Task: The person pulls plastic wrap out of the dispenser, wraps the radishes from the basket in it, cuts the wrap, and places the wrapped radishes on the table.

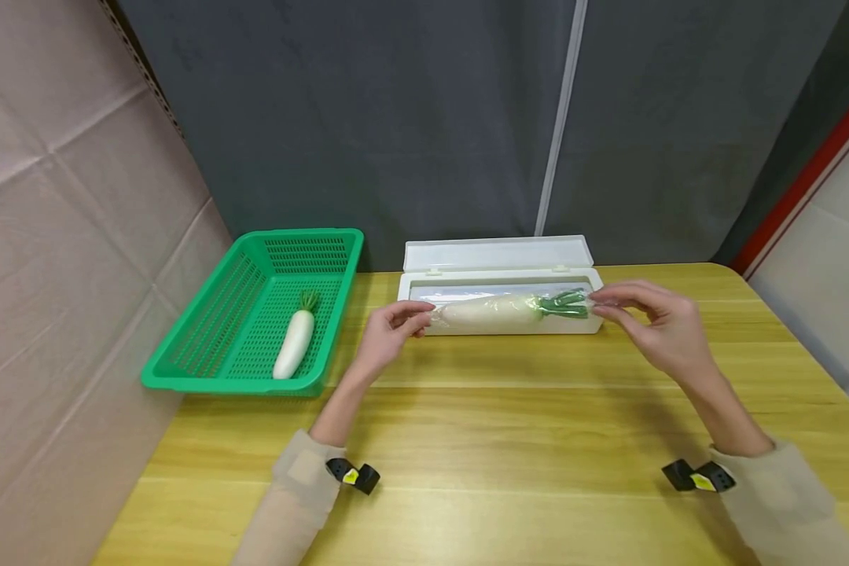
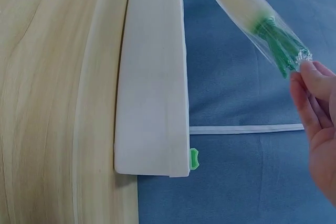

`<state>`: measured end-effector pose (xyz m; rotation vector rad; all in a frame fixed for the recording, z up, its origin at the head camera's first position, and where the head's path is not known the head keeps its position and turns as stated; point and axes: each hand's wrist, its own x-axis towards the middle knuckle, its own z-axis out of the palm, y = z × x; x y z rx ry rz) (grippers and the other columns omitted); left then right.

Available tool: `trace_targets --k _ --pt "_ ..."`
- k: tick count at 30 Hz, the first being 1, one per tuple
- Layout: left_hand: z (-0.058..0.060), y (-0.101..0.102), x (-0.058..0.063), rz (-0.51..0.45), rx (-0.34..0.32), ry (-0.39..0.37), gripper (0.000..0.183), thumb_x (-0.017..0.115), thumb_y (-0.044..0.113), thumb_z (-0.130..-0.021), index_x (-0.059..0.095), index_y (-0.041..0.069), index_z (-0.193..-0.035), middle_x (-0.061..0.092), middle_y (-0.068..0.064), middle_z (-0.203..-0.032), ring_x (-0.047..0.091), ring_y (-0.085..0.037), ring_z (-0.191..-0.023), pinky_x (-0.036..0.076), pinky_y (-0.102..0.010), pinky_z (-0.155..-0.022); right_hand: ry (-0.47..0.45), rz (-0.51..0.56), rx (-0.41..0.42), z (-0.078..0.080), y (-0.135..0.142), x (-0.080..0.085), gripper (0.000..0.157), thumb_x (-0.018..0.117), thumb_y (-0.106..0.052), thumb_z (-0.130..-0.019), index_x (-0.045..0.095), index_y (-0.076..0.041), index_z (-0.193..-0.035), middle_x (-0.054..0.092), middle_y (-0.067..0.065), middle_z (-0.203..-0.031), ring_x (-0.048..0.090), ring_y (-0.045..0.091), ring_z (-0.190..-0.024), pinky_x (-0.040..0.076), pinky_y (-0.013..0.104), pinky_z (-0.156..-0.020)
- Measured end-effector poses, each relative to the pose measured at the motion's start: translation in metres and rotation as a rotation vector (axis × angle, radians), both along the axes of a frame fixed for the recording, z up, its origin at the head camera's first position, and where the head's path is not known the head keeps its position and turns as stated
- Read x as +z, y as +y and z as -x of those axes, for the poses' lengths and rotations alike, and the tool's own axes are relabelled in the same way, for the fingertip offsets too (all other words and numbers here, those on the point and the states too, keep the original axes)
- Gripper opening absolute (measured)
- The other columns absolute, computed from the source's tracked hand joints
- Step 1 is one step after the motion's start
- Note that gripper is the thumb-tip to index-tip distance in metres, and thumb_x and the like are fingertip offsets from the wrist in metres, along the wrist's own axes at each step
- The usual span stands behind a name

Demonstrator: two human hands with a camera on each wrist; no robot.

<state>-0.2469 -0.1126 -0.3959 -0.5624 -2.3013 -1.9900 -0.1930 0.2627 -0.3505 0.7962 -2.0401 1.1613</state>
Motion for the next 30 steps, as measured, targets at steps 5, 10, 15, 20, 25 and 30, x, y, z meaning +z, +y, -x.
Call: trace_targets --k 5,10,15,20,25,30 --pt "-0.001 0.000 0.001 -0.047 0.022 0.020 0.015 0.068 -0.003 -0.093 0.073 -0.008 -0.106 0.073 -0.015 -0.092 0.067 -0.015 -0.074 0.060 -0.031 -0.075 -0.037 0.001 -0.082 -0.002 0.000 0.001 0.037 0.074 0.029 -0.069 0.076 0.008 -0.099 0.073 0.020 -0.096 0.066 0.003 -0.090 0.052 0.012 -0.081" --pt "-0.004 0.001 0.004 -0.055 0.022 0.105 0.011 0.070 -0.003 -0.092 0.075 -0.008 -0.101 0.073 -0.019 -0.091 0.067 -0.019 -0.071 0.060 -0.030 -0.072 -0.112 0.023 -0.203 -0.005 0.000 0.001 0.024 0.076 0.016 -0.079 0.078 0.003 -0.099 0.075 0.005 -0.095 0.065 0.000 -0.083 0.049 0.009 -0.076" --pt "-0.008 0.003 0.008 -0.049 0.018 0.200 0.008 0.071 -0.003 -0.091 0.076 -0.007 -0.096 0.074 -0.017 -0.089 0.067 -0.038 -0.071 0.060 -0.031 -0.070 -0.150 0.030 -0.285 -0.004 0.002 -0.002 0.012 0.077 0.009 -0.084 0.077 0.003 -0.094 0.068 -0.011 -0.080 0.058 -0.001 -0.063 0.045 0.008 -0.057" --pt "-0.013 0.005 0.012 -0.025 0.011 0.303 0.006 0.072 -0.003 -0.090 0.077 -0.005 -0.094 0.075 -0.015 -0.085 0.068 -0.030 -0.066 0.060 -0.031 -0.067 -0.131 -0.029 -0.371 -0.004 0.003 -0.006 0.004 0.072 0.002 -0.092 0.074 0.004 -0.089 0.061 0.001 -0.069 0.048 -0.002 -0.059 0.038 0.009 -0.054" --pt "-0.017 0.007 0.017 0.065 0.012 0.440 0.007 0.073 0.000 -0.090 0.079 0.000 -0.094 0.075 -0.010 -0.082 0.067 -0.018 -0.062 0.059 -0.029 -0.063 -0.115 -0.084 -0.431 -0.002 0.004 -0.008 0.015 0.066 -0.004 -0.097 0.069 0.002 -0.083 0.056 0.007 -0.065 0.041 0.001 -0.058 0.032 0.013 -0.054" --pt "-0.022 0.009 0.021 0.101 0.008 0.533 0.008 0.072 -0.002 -0.090 0.078 -0.001 -0.094 0.074 -0.009 -0.080 0.066 -0.017 -0.059 0.057 -0.027 -0.059 -0.207 -0.178 -0.450 0.000 0.007 -0.012 0.029 0.058 -0.016 -0.104 0.065 -0.001 -0.080 0.046 0.002 -0.059 0.036 0.006 -0.051 0.027 0.021 -0.050"
